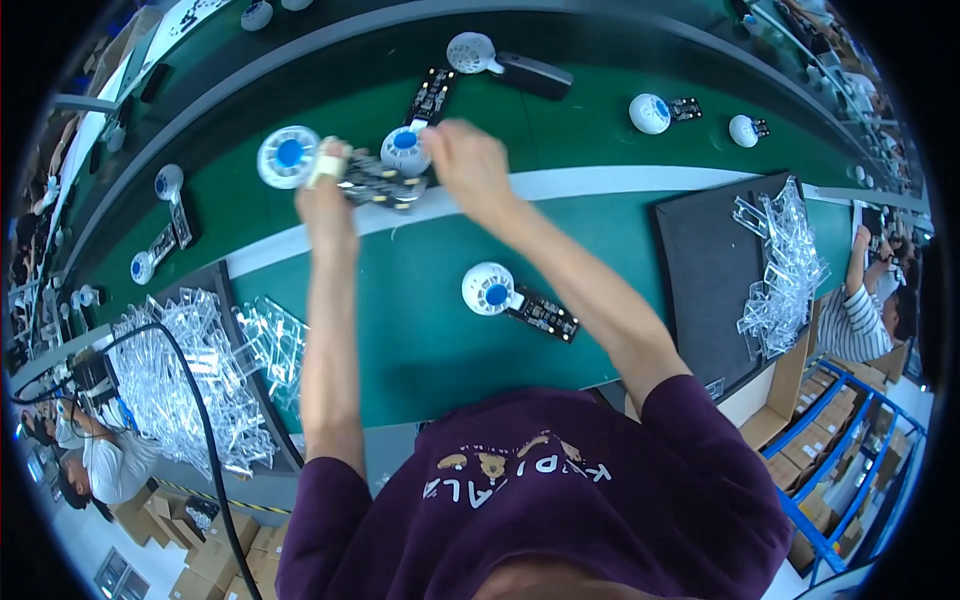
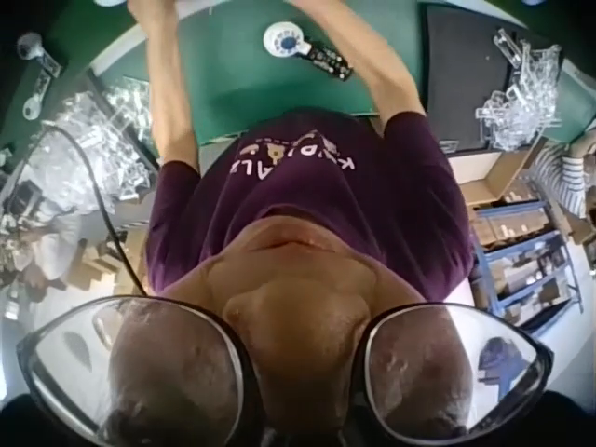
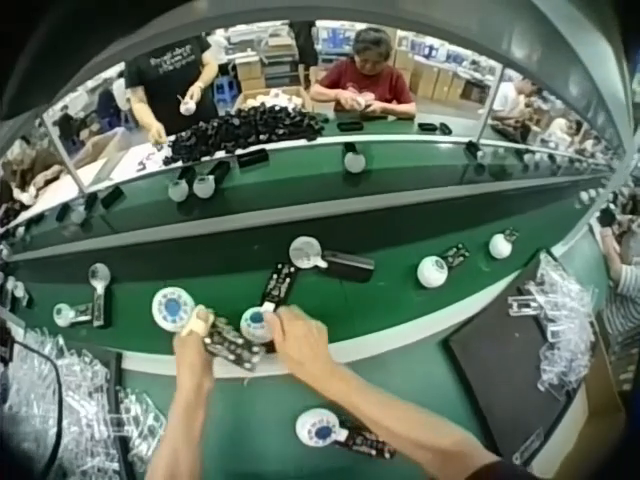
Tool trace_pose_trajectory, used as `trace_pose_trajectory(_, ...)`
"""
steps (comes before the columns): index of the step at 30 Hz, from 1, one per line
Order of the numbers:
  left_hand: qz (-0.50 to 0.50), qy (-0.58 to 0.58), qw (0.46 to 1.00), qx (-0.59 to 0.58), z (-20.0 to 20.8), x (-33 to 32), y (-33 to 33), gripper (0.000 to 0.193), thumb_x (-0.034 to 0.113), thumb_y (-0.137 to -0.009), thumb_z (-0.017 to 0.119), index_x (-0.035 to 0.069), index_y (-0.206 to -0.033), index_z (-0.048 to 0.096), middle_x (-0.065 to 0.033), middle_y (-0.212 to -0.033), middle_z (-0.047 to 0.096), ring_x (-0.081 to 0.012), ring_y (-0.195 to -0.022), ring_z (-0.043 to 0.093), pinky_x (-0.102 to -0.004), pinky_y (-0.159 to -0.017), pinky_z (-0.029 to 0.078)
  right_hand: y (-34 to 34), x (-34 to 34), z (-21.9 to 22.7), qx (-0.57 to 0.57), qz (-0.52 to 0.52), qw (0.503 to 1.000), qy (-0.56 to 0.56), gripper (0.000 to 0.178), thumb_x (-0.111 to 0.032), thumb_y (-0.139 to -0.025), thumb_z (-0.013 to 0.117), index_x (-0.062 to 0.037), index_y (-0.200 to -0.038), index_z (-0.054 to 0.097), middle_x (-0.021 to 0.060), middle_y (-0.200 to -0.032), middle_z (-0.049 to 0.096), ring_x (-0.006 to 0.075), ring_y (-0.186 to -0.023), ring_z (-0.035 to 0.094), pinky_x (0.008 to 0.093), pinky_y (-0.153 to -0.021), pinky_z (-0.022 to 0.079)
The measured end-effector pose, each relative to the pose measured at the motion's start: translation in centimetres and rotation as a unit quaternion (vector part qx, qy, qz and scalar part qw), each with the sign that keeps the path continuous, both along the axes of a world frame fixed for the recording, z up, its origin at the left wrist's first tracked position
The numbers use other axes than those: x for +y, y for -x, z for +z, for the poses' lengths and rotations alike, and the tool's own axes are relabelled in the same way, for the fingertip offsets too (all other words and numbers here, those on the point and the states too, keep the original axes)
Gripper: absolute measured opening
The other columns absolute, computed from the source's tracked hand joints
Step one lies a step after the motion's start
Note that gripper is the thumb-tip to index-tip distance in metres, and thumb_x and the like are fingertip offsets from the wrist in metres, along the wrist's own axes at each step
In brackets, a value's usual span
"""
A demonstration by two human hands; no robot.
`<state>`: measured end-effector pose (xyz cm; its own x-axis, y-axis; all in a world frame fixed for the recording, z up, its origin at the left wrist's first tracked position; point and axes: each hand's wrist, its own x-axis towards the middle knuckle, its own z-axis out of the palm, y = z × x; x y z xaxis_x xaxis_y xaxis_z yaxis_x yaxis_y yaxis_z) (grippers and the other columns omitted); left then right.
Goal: Assembling components of a light fixture or electronic device on a production line.
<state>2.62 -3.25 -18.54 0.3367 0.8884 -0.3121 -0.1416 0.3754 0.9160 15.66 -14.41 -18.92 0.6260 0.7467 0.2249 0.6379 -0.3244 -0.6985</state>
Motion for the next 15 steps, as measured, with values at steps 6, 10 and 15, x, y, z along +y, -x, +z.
trace_pose_trajectory(6, 0.088, -0.515, 0.573, 0.632, -6.4, 11.7, 4.9, 0.067, 0.048, -0.073, 0.067, 0.000, -0.116, 0.050, -0.0146, -0.098, 0.059, -0.0283, -0.080, 0.057, -0.0387, -0.073, 0.045, -14.1, 1.7, -4.9, -0.291, -0.067, 0.944, 0.139, 0.035, -0.029, -0.072, 0.070, -0.0068, -0.094, 0.055, 0.0108, -0.096, 0.057, 0.0293, -0.089, 0.057, 0.0395, -0.072, 0.046)
trace_pose_trajectory(10, -0.079, -0.498, 0.732, 0.459, -3.3, 2.9, -0.1, 0.082, 0.061, -0.069, 0.064, -0.001, -0.119, 0.046, -0.0199, -0.097, 0.058, -0.0361, -0.091, 0.056, -0.0419, -0.083, 0.042, -12.5, -0.9, -2.8, -0.202, 0.036, 0.964, 0.167, 0.033, -0.026, -0.067, 0.071, -0.0086, -0.089, 0.054, 0.0067, -0.089, 0.058, 0.0277, -0.089, 0.055, 0.0394, -0.075, 0.044)
trace_pose_trajectory(15, -0.178, -0.358, 0.801, 0.445, -3.2, -1.4, -3.2, 0.077, 0.052, -0.067, 0.071, 0.000, -0.119, 0.046, -0.0212, -0.110, 0.053, -0.0331, -0.101, 0.054, -0.0378, -0.084, 0.042, -6.5, -12.2, -3.0, -0.303, 0.075, 0.942, 0.121, 0.032, -0.020, -0.067, 0.068, -0.0105, -0.095, 0.056, 0.0041, -0.088, 0.056, 0.0238, -0.090, 0.053, 0.0394, -0.076, 0.042)
